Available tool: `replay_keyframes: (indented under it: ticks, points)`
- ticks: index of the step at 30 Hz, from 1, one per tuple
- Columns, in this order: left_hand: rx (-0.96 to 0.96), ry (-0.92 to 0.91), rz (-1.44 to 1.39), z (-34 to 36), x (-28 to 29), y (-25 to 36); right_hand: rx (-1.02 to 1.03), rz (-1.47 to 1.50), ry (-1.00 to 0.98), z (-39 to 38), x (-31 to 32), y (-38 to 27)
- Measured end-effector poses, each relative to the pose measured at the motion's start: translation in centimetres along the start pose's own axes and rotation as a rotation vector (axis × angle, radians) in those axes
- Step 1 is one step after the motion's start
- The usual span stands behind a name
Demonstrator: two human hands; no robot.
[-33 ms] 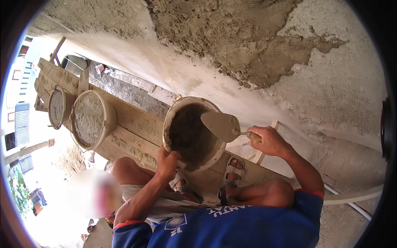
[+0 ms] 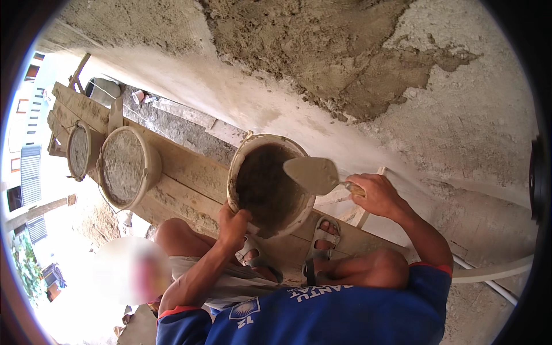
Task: The person applies wet plaster from a bucket onto a wall using a trowel while standing on a wooden scaffold.
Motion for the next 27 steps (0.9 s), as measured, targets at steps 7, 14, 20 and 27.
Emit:
replay_keyframes:
  ticks: [7,14,20,27]
  points:
    - [-0.012,-0.093,-0.002,1.6,-1.6,-0.5,-0.042,0.142,0.09,-0.1,1.4,1.1]
    - [0.006,-0.086,0.028,1.6,-3.0,-0.3,-0.192,-0.022,0.259,5.2,4.7,4.7]
    - [0.058,-0.113,0.019,1.0,-2.5,-0.8,-0.175,-0.035,0.36,4.2,7.9,4.1]
    - [-0.002,-0.113,0.066,1.7,-1.8,-2.1,-0.016,0.063,0.513,2.0,11.4,-0.2]
Point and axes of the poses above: each hand's wrist, its own z-axis towards the middle knuckle, its own x-axis out of the back of the hand, y = z × x, the point moved 1 cm from there along z, towards the middle knuckle, and after that the axes turned 4 degrees about -y, right-handed, at the moved point
